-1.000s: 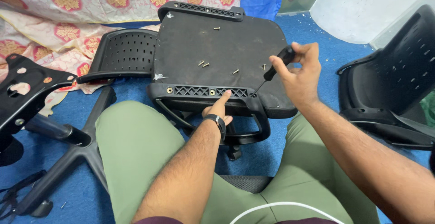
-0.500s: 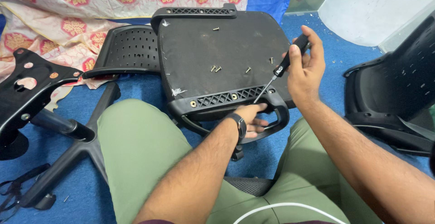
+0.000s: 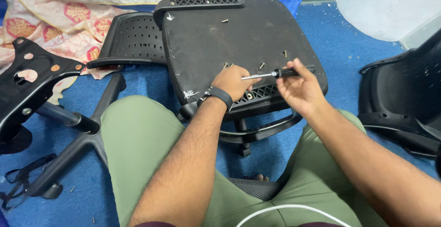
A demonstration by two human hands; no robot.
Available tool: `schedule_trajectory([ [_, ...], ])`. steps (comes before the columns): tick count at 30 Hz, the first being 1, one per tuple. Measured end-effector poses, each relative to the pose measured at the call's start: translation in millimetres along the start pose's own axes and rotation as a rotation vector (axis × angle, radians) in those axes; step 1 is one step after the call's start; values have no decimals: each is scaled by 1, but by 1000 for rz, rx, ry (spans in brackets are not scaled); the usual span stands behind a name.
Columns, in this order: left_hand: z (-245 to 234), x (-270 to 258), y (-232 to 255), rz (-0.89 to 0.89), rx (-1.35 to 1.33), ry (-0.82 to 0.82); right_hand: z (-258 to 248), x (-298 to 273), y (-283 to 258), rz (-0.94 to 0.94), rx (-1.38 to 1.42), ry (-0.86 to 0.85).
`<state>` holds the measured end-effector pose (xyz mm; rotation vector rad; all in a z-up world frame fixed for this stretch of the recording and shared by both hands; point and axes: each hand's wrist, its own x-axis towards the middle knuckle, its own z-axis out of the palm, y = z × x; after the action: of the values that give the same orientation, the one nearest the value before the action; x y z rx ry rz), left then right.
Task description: The person assembles an office chair by attaching the backrest to the seat using a screwdriver and screws. They align the parts, insert screws, and tighten them to secure the connection.
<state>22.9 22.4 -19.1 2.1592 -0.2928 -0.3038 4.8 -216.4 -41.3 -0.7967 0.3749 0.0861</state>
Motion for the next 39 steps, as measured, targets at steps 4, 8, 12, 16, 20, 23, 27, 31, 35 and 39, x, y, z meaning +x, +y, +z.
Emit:
schedule_trajectory([
  [4,14,1,2,14,121,5,-9,5,10,107,-70,-162],
  [8,16,7,-6,25,223,2,-24,23,7,79,-68,-16],
  [12,-2,16,-25,21,165,226,-35,37,0,87,-208,105],
  [16,-20,20,-41,-147,142,437,-23,34,2,81,-513,140],
  [20,-17,24,-45,-112,282,410,-2,24,13,40,-744,119],
  [23,-13,34,-47,-17,361,388,1,18,14,29,-703,74],
  [27,-13,49,-54,9,376,332,0,16,10,31,-658,90],
  [31,-8,54,-61,55,346,357,-3,11,8,48,-604,91],
  [35,-10,48,-61,7,272,344,-2,1,6,48,-625,91],
  [39,-17,35,-54,-65,197,344,2,-7,4,54,-608,75],
])
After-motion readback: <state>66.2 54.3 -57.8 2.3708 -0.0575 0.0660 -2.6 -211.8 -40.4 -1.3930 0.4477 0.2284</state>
